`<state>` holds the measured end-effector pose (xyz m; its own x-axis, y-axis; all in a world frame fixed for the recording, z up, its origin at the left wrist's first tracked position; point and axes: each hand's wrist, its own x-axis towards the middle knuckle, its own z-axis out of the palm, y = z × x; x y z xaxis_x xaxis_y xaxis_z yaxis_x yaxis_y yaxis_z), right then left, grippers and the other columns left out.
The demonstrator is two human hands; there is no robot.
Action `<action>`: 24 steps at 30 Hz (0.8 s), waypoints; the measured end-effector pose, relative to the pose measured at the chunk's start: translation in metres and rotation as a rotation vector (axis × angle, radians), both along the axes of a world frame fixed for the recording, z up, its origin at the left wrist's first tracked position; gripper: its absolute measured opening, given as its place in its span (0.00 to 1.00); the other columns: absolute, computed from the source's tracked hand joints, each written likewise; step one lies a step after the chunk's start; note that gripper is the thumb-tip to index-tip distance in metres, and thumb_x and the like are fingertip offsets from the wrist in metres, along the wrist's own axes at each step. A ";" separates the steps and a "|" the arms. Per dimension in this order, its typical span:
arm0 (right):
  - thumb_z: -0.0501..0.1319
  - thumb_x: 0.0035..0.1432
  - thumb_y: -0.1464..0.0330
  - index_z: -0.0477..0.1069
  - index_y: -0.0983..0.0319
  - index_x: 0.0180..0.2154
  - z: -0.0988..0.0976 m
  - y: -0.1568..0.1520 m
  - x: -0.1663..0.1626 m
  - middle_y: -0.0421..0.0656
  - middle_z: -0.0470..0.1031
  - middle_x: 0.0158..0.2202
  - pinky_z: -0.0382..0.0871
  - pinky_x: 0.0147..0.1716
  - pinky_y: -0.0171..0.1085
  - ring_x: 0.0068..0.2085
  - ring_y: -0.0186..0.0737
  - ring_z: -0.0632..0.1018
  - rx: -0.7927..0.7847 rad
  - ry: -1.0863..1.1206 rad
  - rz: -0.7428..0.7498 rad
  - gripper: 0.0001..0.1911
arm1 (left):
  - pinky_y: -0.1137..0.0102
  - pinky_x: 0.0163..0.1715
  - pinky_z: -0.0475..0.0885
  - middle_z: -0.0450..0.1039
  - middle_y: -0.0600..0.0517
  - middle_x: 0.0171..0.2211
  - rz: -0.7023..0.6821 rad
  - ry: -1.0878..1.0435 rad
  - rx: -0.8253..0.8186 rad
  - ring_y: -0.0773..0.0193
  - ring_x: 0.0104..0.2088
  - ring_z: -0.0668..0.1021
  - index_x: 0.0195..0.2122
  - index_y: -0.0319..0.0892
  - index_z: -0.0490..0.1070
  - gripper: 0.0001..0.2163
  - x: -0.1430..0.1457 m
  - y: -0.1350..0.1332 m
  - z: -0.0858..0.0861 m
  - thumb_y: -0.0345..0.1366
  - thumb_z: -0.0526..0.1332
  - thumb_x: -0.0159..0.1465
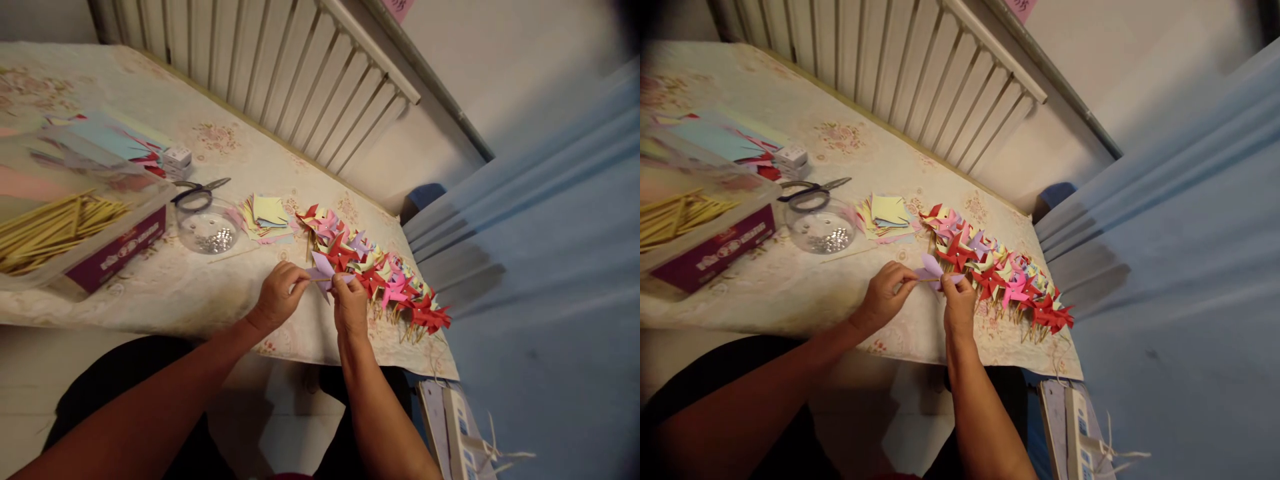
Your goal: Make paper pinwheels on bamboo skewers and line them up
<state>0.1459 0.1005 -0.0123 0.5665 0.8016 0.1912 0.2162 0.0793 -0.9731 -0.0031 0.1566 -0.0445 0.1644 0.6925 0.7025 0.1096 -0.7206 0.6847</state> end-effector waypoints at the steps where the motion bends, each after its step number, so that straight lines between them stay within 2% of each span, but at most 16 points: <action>1: 0.65 0.51 0.57 0.72 0.61 0.27 -0.001 0.000 -0.004 0.37 0.71 0.24 0.64 0.31 0.34 0.28 0.34 0.70 -0.001 0.007 -0.010 0.14 | 0.67 0.34 0.68 0.71 0.52 0.27 -0.005 0.003 0.017 0.62 0.32 0.72 0.32 0.43 0.70 0.04 0.002 -0.002 0.000 0.29 0.60 0.63; 7: 0.65 0.52 0.60 0.70 0.61 0.24 0.006 0.002 -0.025 0.37 0.70 0.24 0.64 0.33 0.35 0.28 0.34 0.69 0.028 0.007 0.003 0.12 | 0.66 0.36 0.69 0.74 0.51 0.29 -0.003 -0.006 0.025 0.62 0.34 0.73 0.35 0.43 0.72 0.04 0.008 -0.007 0.009 0.31 0.58 0.65; 12: 0.64 0.54 0.61 0.71 0.60 0.25 0.015 0.001 -0.029 0.37 0.71 0.25 0.65 0.35 0.35 0.30 0.35 0.70 0.038 -0.081 0.029 0.10 | 0.65 0.37 0.69 0.74 0.51 0.29 -0.005 -0.044 -0.028 0.62 0.35 0.74 0.33 0.44 0.71 0.05 0.007 -0.010 0.017 0.31 0.59 0.65; 19: 0.63 0.55 0.64 0.72 0.60 0.24 0.018 -0.003 -0.029 0.36 0.71 0.25 0.64 0.36 0.35 0.31 0.35 0.71 0.026 -0.140 0.092 0.09 | 0.68 0.34 0.67 0.71 0.52 0.27 0.017 -0.072 -0.027 0.63 0.32 0.72 0.30 0.43 0.68 0.05 0.009 -0.011 0.015 0.29 0.60 0.63; 24: 0.63 0.55 0.63 0.72 0.60 0.25 0.016 -0.003 -0.030 0.37 0.71 0.25 0.64 0.36 0.35 0.31 0.35 0.71 0.022 -0.142 0.092 0.10 | 0.67 0.35 0.67 0.70 0.52 0.28 0.007 -0.046 -0.082 0.63 0.33 0.71 0.29 0.43 0.67 0.06 0.010 -0.010 0.014 0.29 0.58 0.64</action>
